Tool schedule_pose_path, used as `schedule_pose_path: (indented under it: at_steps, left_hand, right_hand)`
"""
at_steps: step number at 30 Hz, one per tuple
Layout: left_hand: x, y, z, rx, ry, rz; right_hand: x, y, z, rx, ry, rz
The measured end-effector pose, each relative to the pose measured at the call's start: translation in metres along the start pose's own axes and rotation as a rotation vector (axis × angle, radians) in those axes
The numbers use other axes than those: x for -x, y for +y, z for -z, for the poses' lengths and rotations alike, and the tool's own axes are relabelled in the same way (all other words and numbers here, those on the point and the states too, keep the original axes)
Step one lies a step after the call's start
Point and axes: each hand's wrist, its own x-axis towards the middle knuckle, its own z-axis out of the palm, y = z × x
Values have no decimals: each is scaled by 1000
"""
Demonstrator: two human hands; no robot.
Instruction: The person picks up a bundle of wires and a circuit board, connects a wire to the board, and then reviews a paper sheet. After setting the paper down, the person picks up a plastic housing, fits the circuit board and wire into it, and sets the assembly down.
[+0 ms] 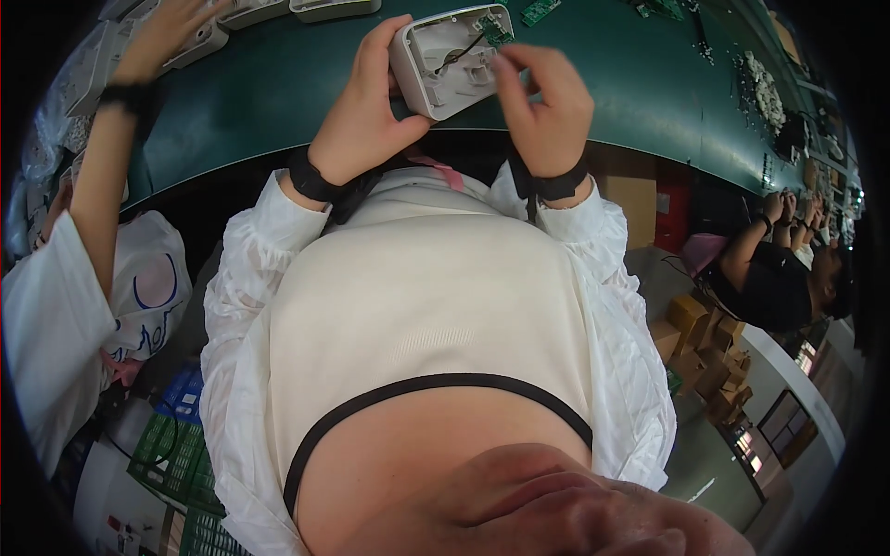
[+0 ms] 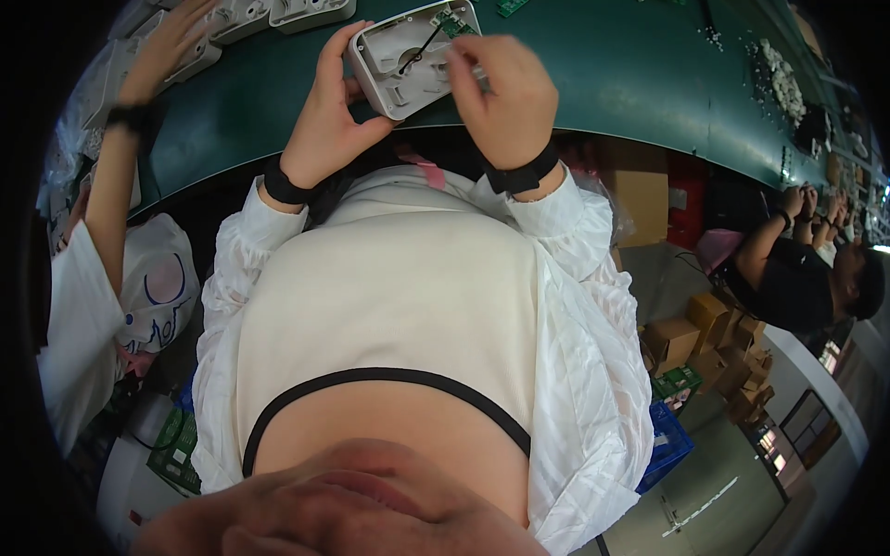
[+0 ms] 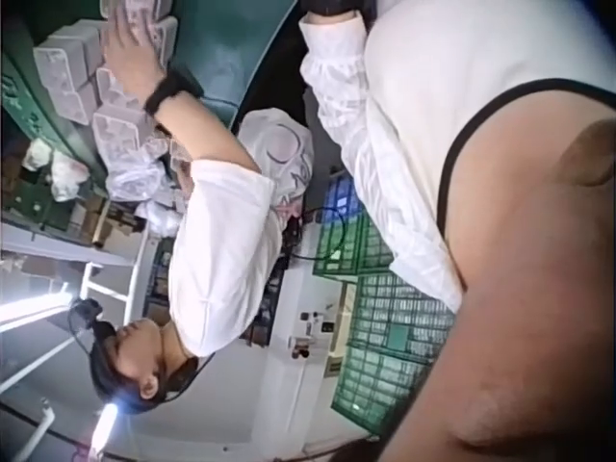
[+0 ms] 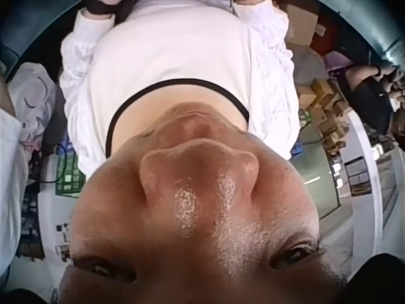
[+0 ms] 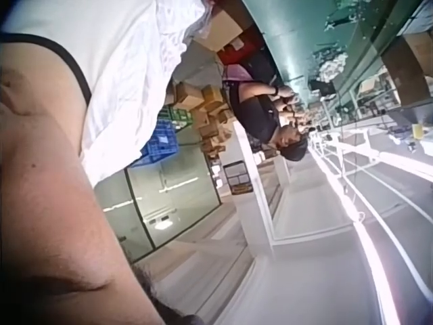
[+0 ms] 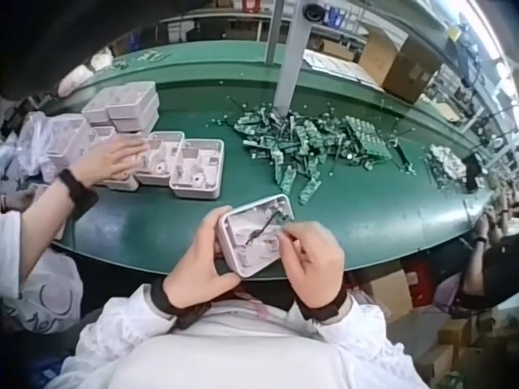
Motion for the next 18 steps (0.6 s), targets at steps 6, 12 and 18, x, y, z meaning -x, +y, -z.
schedule_pose_path:
  at_steps: [6, 12, 18]
  left_hand:
    - [-3, 4, -16, -67, -15, 0]
    - [-3, -1, -13, -112, -18, 43]
    - [-1, -7, -13, -94, -43, 109]
  right_hand:
    - [-25, 13, 15, 165, 20, 123]
    - [-7, 30, 15, -136, -209, -198]
    - [16, 33, 11, -480, -254, -137]
